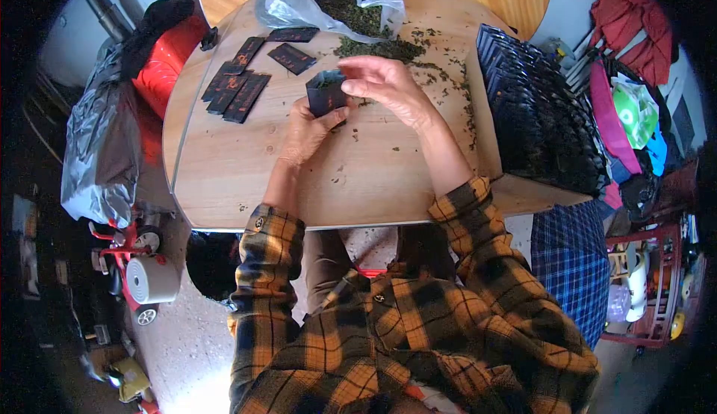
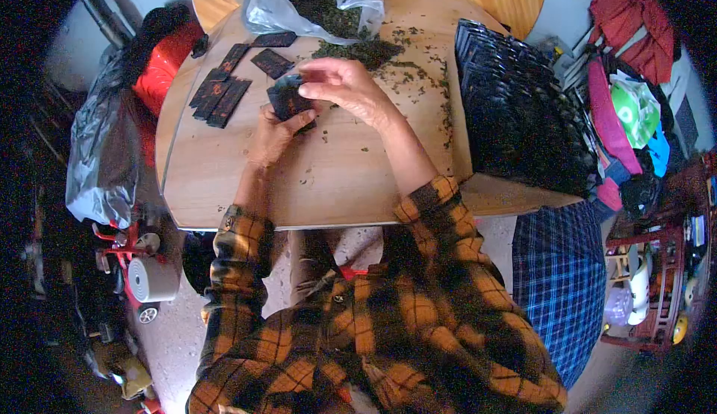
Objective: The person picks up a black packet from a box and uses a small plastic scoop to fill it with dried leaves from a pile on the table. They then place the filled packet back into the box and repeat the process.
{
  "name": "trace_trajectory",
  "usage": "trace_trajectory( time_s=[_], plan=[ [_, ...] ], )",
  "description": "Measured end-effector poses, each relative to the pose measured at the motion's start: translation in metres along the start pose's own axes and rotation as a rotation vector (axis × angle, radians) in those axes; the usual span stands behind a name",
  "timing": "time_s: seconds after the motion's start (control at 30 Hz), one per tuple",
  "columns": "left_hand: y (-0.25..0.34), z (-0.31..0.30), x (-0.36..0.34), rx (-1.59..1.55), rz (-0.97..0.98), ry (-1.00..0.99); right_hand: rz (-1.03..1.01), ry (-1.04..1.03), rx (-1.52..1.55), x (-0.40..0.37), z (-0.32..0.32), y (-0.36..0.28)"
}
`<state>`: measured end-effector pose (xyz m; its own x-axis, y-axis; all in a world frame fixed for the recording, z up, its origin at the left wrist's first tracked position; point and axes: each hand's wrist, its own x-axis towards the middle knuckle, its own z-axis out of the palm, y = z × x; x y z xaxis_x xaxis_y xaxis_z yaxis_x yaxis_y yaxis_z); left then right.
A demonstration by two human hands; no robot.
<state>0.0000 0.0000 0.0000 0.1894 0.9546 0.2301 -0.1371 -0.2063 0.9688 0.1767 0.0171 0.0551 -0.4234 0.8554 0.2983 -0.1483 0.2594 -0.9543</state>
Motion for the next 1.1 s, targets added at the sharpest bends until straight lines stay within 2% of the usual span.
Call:
trace_trajectory(
  time_s=[0.1, 0.17, 0.23, 0.27, 0.3, 0.33, 0.37, 0.4, 0.43, 0.47, 0.5, 0.57, 0.7, 0.77, 0.8, 0.83, 0.87, 0.97, 1.0, 1.07, 1.1],
  plan=[
    [-0.011, 0.009, 0.001, 0.072, 0.022, -0.080, -0.010, -0.072, -0.057, -0.005, -0.006, -0.001],
    [-0.013, 0.007, 0.002, 0.085, 0.045, -0.060, -0.017, -0.028, -0.140, -0.001, -0.006, 0.011],
    [-0.002, 0.001, 0.001, 0.239, 0.106, -0.073, -0.062, 0.028, -0.321, 0.002, 0.000, 0.010],
    [0.006, 0.003, -0.005, 0.337, 0.051, -0.016, -0.132, 0.047, -0.344, 0.001, 0.002, 0.009],
    [0.013, 0.004, -0.007, 0.448, 0.056, -0.025, -0.287, 0.087, -0.410, 0.002, 0.002, 0.013],
    [-0.015, -0.008, 0.002, 0.353, 0.110, -0.038, -0.400, 0.106, -0.521, 0.001, 0.001, 0.008],
    [-0.006, 0.009, -0.003, 0.178, 0.075, 0.018, -0.406, 0.132, -0.550, 0.004, -0.001, 0.009],
    [-0.016, -0.008, 0.002, 0.306, 0.038, -0.064, -0.497, 0.189, -0.578, -0.004, 0.002, -0.010],
    [0.012, 0.011, -0.007, 0.359, 0.008, -0.057, -0.437, 0.242, -0.596, -0.010, 0.002, -0.026],
    [-0.014, -0.003, 0.003, 0.230, 0.012, -0.064, -0.290, 0.241, -0.335, -0.016, 0.003, -0.048],
    [-0.019, -0.002, 0.005, 0.103, 0.020, -0.073, -0.313, 0.260, -0.383, -0.024, -0.002, -0.074],
    [-0.022, -0.005, 0.010, 0.132, 0.108, -0.118, -0.386, 0.264, -0.239, -0.028, -0.017, -0.104],
    [-0.019, -0.003, 0.005, 0.034, -0.011, -0.097, -0.536, 0.204, -0.492, -0.062, -0.073, -0.175],
    [-0.022, -0.004, 0.006, 0.040, 0.032, -0.086, -0.436, 0.285, -0.579, -0.105, -0.108, -0.217],
    [-0.024, -0.005, 0.007, 0.037, 0.035, -0.083, -0.347, 0.503, -0.815, -0.132, -0.107, -0.239],
    [-0.027, -0.007, 0.007, 0.041, 0.036, -0.071, -0.336, 0.630, -0.806, -0.151, -0.122, -0.248],
    [-0.029, -0.009, 0.009, 0.045, 0.042, -0.057, -0.374, 0.658, -0.876, -0.174, -0.140, -0.254],
    [-0.040, -0.016, 0.014, 0.067, 0.075, -0.011, -0.384, 0.897, -0.816, -0.229, -0.166, -0.272],
    [-0.037, -0.015, 0.013, 0.068, 0.086, -0.011, -0.396, 0.898, -0.817, -0.240, -0.179, -0.273],
    [-0.032, -0.014, 0.010, 0.224, 0.128, 0.013, -0.369, 1.027, -0.844, -0.260, -0.210, -0.270],
    [-0.036, -0.018, 0.011, 0.225, 0.142, 0.015, -0.352, 0.994, -0.819, -0.274, -0.250, -0.261]
  ],
)
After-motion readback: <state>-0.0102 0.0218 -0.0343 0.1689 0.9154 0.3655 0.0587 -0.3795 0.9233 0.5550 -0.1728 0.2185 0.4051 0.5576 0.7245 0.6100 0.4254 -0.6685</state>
